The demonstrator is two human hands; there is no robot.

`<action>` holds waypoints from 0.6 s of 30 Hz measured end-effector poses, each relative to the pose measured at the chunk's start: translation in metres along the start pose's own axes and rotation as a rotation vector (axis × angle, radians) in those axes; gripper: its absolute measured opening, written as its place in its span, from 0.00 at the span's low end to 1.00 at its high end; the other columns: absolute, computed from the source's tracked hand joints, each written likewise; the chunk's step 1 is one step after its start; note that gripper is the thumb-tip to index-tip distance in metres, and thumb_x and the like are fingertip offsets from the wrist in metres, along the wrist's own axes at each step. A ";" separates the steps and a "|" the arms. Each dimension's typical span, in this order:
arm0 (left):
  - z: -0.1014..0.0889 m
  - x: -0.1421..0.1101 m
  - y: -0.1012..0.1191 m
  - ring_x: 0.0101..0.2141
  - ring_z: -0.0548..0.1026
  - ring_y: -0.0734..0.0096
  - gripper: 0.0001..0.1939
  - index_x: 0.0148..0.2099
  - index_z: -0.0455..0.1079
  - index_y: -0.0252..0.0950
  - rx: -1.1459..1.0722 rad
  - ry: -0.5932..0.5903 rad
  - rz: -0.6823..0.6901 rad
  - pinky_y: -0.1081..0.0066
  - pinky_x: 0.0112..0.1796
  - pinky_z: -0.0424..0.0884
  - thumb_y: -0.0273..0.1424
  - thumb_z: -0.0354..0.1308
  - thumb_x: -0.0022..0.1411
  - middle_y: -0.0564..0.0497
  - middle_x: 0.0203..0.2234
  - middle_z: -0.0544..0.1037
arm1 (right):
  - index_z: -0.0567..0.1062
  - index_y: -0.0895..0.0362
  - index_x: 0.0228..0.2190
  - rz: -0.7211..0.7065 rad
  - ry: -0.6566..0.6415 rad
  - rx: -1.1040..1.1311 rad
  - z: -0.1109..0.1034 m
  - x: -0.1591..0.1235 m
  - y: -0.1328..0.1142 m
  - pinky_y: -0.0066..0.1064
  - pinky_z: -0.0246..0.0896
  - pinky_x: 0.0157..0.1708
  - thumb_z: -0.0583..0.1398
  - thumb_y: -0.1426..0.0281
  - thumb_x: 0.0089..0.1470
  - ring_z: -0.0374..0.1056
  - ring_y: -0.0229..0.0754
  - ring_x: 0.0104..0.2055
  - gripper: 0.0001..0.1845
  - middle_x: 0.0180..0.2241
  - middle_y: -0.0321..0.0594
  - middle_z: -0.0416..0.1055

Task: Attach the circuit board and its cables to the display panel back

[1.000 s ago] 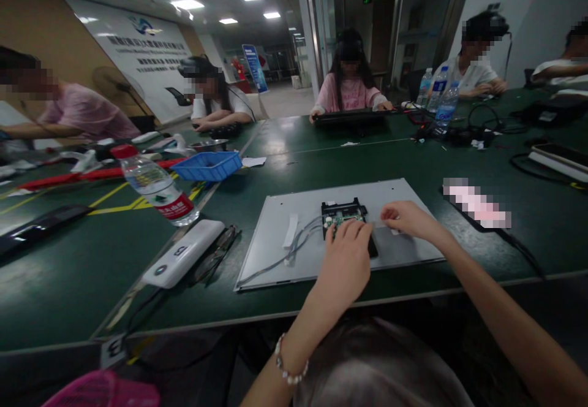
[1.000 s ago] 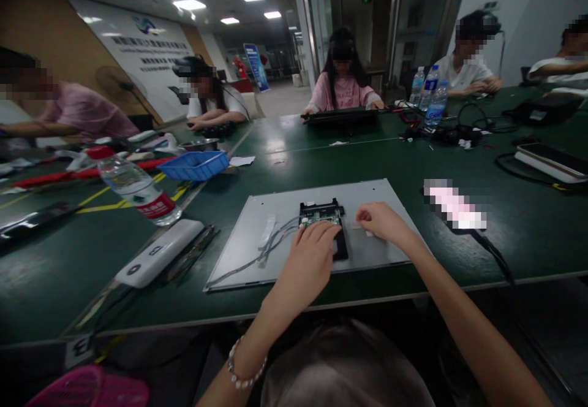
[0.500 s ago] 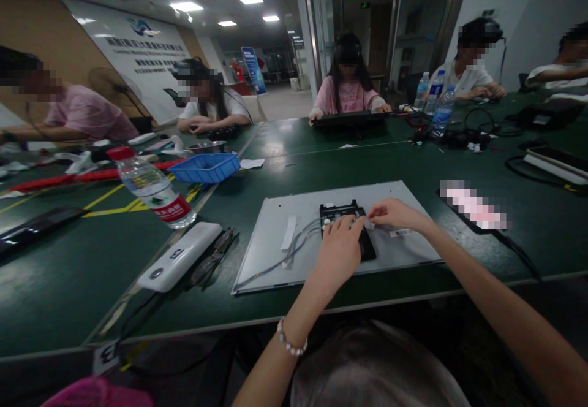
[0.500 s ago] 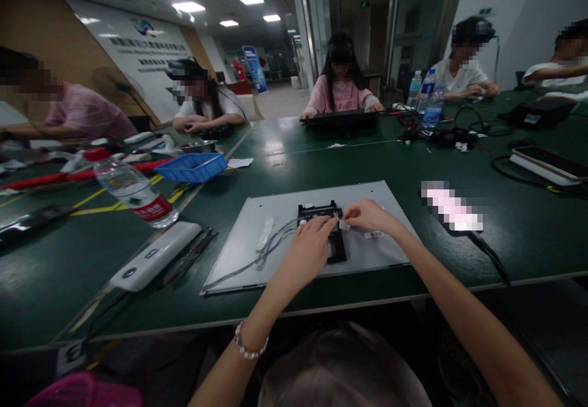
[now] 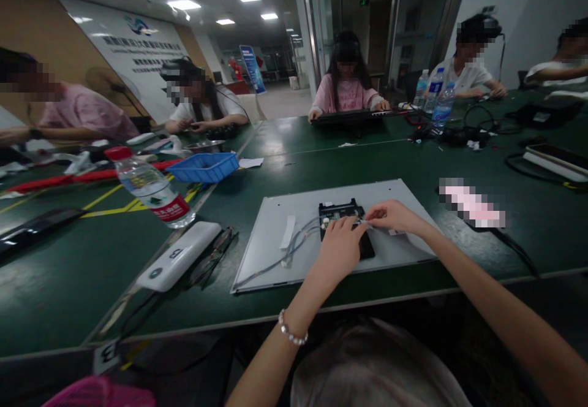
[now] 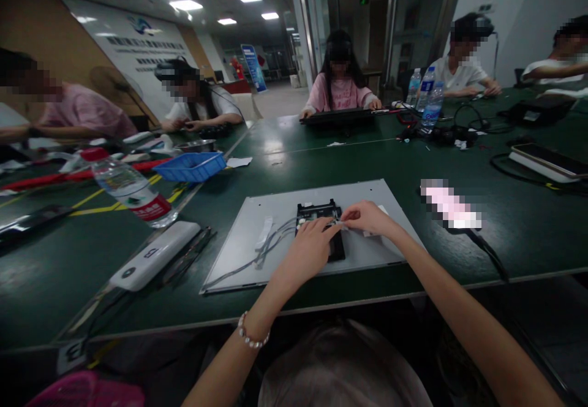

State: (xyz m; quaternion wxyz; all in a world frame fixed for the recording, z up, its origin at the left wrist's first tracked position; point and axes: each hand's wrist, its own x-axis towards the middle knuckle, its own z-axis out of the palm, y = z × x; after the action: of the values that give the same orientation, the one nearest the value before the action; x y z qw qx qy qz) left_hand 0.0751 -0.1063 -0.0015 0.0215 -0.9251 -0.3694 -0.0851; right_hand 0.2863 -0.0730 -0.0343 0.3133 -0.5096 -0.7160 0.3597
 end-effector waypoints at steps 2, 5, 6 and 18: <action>0.001 0.000 0.000 0.55 0.64 0.58 0.23 0.58 0.63 0.40 0.001 0.000 0.003 0.57 0.55 0.59 0.21 0.45 0.62 0.46 0.56 0.66 | 0.79 0.58 0.32 -0.015 0.014 -0.011 0.002 -0.002 -0.002 0.33 0.68 0.39 0.60 0.67 0.48 0.72 0.41 0.33 0.10 0.30 0.41 0.78; 0.002 0.001 0.000 0.55 0.65 0.59 0.24 0.59 0.63 0.40 -0.009 0.004 0.006 0.58 0.55 0.60 0.21 0.45 0.62 0.46 0.56 0.66 | 0.79 0.58 0.33 -0.029 0.025 -0.031 0.004 -0.004 -0.002 0.33 0.67 0.37 0.60 0.68 0.49 0.71 0.40 0.32 0.10 0.29 0.40 0.77; 0.002 0.001 -0.001 0.55 0.65 0.59 0.24 0.59 0.63 0.40 -0.012 0.010 0.009 0.58 0.55 0.60 0.21 0.45 0.62 0.46 0.56 0.66 | 0.79 0.58 0.33 -0.032 0.024 -0.039 0.005 -0.005 -0.002 0.33 0.67 0.37 0.60 0.68 0.49 0.71 0.40 0.32 0.10 0.29 0.40 0.77; 0.005 0.001 -0.002 0.53 0.67 0.59 0.22 0.57 0.63 0.38 -0.003 0.042 0.028 0.60 0.54 0.61 0.21 0.47 0.62 0.45 0.54 0.68 | 0.79 0.56 0.32 -0.141 0.115 -0.189 0.010 -0.015 -0.004 0.32 0.65 0.37 0.61 0.71 0.49 0.70 0.40 0.35 0.07 0.35 0.41 0.75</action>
State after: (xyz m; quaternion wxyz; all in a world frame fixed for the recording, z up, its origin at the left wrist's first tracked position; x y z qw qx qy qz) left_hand 0.0748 -0.1038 -0.0065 0.0290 -0.9282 -0.3560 -0.1047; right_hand 0.2807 -0.0900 -0.0376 0.3287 -0.5053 -0.7616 0.2379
